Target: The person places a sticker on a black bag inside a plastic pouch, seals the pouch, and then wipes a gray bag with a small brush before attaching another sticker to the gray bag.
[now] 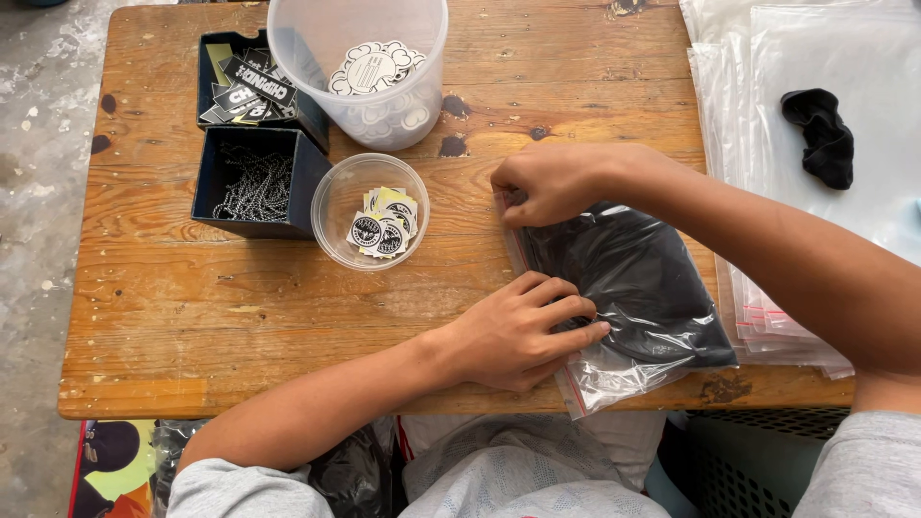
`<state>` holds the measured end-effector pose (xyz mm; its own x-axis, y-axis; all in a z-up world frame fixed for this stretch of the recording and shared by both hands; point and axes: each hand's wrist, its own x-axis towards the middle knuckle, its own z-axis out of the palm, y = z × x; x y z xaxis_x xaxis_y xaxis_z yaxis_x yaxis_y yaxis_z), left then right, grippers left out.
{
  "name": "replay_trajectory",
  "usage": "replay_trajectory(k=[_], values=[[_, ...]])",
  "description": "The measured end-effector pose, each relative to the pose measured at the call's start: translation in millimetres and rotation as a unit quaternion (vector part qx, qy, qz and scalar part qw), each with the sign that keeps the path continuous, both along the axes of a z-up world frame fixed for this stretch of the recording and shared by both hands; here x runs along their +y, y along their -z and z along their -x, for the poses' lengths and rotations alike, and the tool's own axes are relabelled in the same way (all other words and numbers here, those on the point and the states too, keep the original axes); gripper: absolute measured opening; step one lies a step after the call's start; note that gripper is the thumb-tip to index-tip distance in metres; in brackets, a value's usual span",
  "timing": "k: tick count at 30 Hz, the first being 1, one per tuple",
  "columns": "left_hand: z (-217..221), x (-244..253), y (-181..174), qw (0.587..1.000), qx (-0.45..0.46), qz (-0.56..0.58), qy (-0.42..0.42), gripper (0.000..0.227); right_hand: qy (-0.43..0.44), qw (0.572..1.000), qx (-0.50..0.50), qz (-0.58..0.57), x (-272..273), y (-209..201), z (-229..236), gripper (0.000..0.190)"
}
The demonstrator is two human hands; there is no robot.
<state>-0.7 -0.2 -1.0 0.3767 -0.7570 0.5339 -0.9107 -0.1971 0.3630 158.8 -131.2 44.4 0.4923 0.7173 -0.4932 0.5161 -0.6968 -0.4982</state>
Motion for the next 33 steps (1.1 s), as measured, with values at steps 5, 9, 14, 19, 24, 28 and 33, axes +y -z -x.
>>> replay_trajectory(k=[5,9,14,19,24,28,33], values=[[-2,-1,3,1.0,-0.002,0.01,0.01,0.026,-0.011,1.0,0.005,0.002,0,3,2,0.031],[-4,-5,13,0.999,-0.02,0.042,0.014,0.024,-0.02,1.0,0.0,0.004,-4,-5,6,0.032],[-9,1,-29,0.992,-0.009,0.092,-0.081,0.007,0.027,0.97,-0.231,-0.073,-28,0,26,0.044],[-10,1,-9,0.907,0.029,-0.168,-0.385,0.017,0.144,0.893,-0.418,-0.086,-51,-42,128,0.056],[1,-24,4,0.865,0.092,-0.259,-0.42,0.052,0.15,0.914,-0.369,0.079,-84,-7,200,0.033],[4,-33,-3,0.883,0.193,-0.171,-0.392,0.049,0.194,0.947,-0.257,0.014,-121,-18,194,0.023],[5,-42,-18,0.794,0.461,-0.008,-0.395,0.049,0.402,0.855,-0.047,-0.325,-157,-52,204,0.009]])
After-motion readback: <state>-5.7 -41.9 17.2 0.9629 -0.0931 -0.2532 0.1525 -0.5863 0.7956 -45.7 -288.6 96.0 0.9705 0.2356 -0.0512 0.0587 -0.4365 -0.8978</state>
